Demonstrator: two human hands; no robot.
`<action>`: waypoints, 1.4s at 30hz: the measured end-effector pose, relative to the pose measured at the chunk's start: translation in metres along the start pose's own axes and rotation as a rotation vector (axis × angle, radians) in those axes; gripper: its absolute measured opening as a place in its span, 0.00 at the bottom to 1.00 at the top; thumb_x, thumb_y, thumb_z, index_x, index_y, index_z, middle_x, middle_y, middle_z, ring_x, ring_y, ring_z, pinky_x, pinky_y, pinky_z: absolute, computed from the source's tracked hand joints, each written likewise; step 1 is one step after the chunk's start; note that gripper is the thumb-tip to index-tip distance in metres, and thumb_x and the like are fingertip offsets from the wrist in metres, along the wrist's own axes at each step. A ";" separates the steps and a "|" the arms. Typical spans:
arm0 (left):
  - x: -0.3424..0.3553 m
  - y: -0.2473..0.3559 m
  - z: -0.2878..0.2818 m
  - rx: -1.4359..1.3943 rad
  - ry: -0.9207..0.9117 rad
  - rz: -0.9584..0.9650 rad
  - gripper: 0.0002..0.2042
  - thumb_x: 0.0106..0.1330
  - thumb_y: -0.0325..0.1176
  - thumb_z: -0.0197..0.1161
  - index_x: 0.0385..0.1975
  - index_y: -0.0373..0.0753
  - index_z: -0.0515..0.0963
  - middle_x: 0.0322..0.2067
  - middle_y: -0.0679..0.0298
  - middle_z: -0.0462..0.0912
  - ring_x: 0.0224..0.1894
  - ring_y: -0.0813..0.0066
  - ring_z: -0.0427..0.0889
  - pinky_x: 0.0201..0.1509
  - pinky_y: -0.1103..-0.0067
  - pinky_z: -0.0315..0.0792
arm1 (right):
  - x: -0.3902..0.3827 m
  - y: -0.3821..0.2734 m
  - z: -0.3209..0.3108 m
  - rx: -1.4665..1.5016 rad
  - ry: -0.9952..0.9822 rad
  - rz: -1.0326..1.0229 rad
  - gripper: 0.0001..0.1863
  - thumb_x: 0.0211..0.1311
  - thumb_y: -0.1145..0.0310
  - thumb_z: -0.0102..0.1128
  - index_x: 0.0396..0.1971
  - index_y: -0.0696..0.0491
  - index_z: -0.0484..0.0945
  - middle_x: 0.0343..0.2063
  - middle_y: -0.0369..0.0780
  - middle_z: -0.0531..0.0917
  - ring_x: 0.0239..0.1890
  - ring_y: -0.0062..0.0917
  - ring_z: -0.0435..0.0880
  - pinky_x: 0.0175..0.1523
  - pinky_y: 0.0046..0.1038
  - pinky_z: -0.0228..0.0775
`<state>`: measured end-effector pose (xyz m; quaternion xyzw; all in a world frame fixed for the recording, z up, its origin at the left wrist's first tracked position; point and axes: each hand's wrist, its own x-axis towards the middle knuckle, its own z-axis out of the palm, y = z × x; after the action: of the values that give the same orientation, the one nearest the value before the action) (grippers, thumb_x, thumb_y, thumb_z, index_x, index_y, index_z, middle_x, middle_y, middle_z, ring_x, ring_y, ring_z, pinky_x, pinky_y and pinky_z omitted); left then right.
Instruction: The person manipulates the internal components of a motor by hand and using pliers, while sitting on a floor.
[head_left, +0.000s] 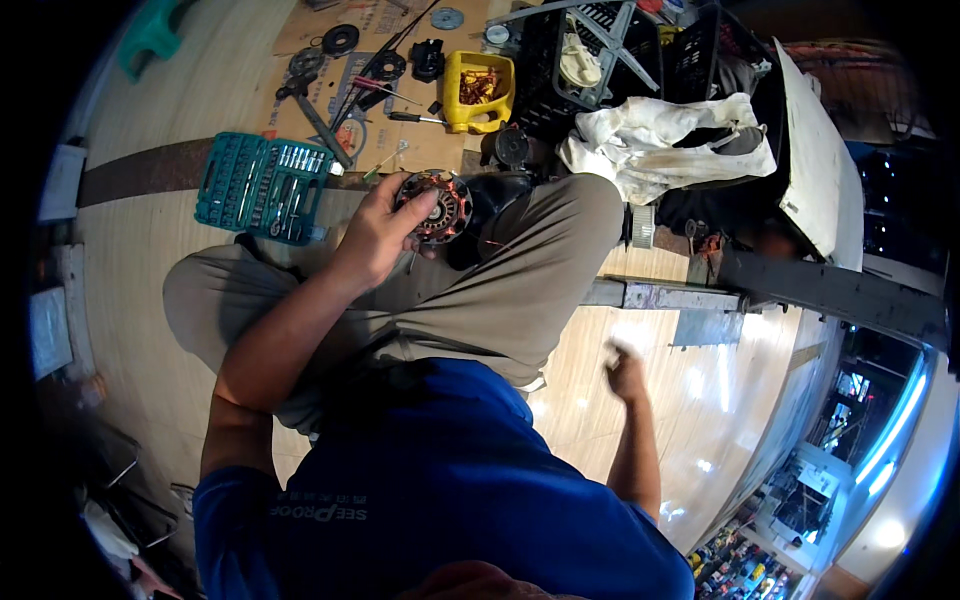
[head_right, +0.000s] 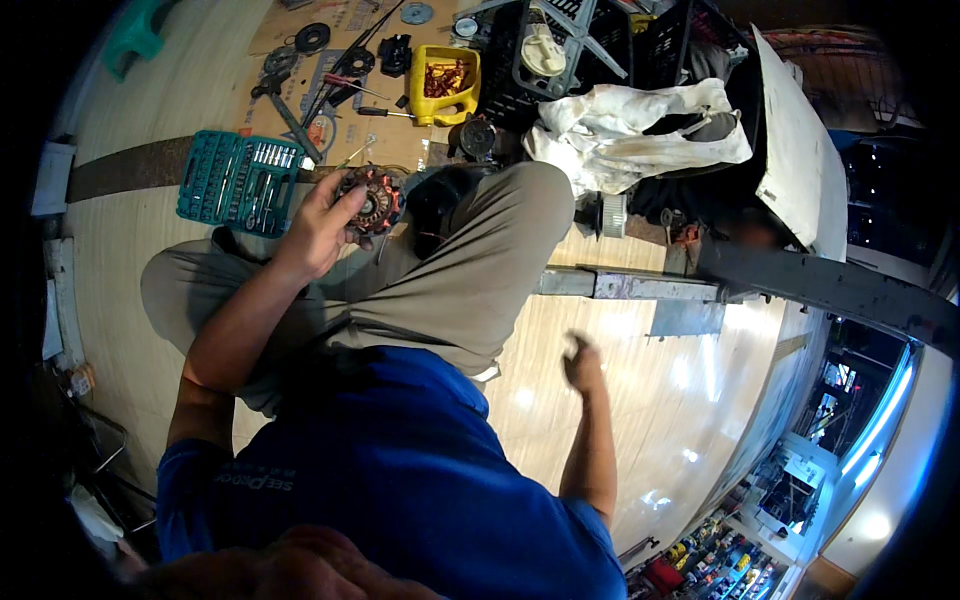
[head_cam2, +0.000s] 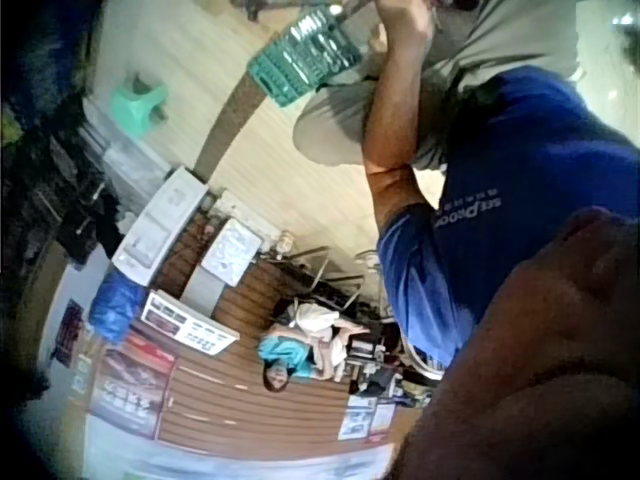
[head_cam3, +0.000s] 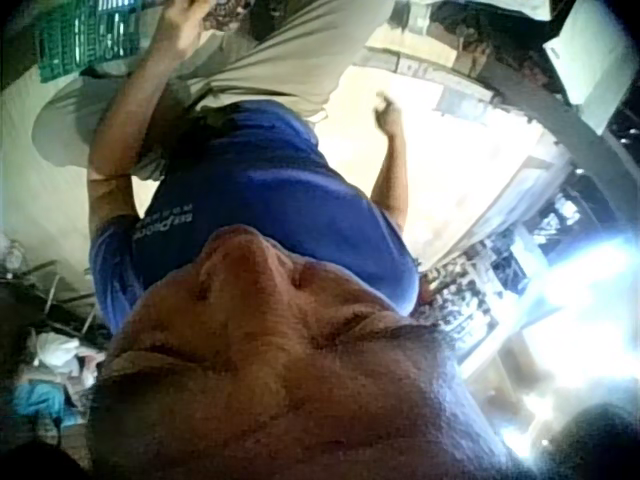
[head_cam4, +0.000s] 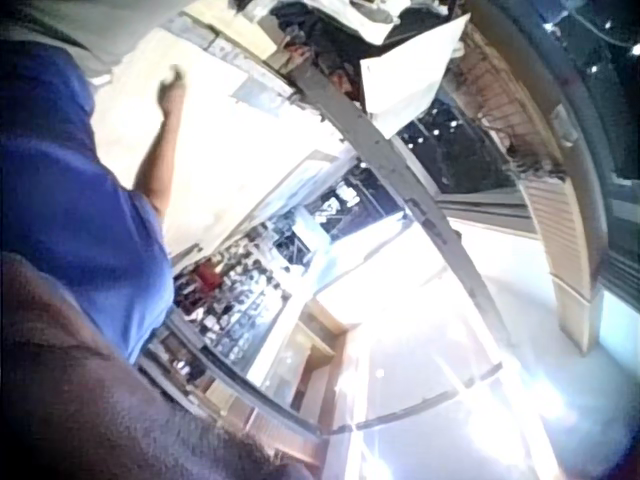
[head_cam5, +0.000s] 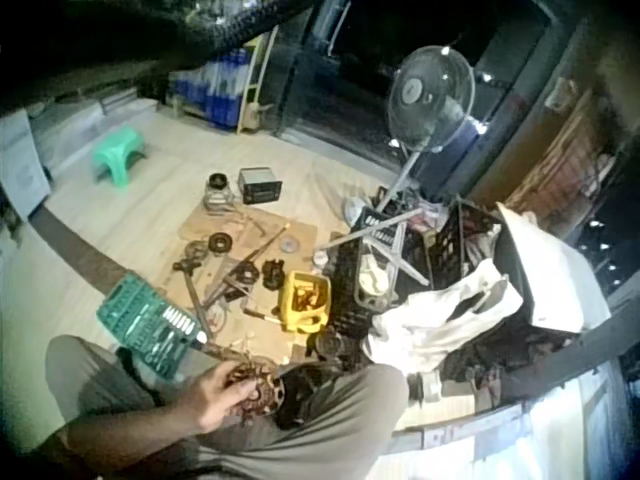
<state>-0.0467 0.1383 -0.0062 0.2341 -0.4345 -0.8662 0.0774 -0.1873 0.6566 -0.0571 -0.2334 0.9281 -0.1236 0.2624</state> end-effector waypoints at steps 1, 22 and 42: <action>-0.002 0.000 -0.001 0.005 -0.002 0.003 0.16 0.73 0.37 0.51 0.56 0.37 0.66 0.41 0.60 0.82 0.36 0.75 0.84 0.27 0.79 0.79 | 0.024 -0.059 -0.034 -0.036 0.203 0.145 0.20 0.55 0.76 0.61 0.50 0.58 0.75 0.46 0.52 0.80 0.52 0.44 0.79 0.57 0.36 0.71; -0.010 0.020 -0.008 0.049 -0.209 -0.079 0.15 0.67 0.33 0.60 0.48 0.31 0.72 0.37 0.62 0.81 0.38 0.81 0.80 0.42 0.82 0.75 | 0.167 -0.344 -0.060 0.076 0.261 -0.746 0.06 0.61 0.69 0.57 0.32 0.56 0.78 0.30 0.48 0.81 0.34 0.48 0.80 0.38 0.42 0.72; 0.002 0.019 -0.005 -0.268 0.002 -0.081 0.13 0.71 0.37 0.52 0.48 0.37 0.72 0.33 0.61 0.83 0.29 0.73 0.85 0.19 0.81 0.73 | 0.106 -0.287 -0.056 -0.242 -0.078 -0.541 0.07 0.57 0.66 0.60 0.32 0.51 0.83 0.27 0.47 0.83 0.31 0.45 0.81 0.36 0.40 0.74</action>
<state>-0.0475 0.1223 0.0055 0.2400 -0.3050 -0.9187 0.0736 -0.1917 0.3628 0.0452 -0.5065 0.8293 -0.0685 0.2258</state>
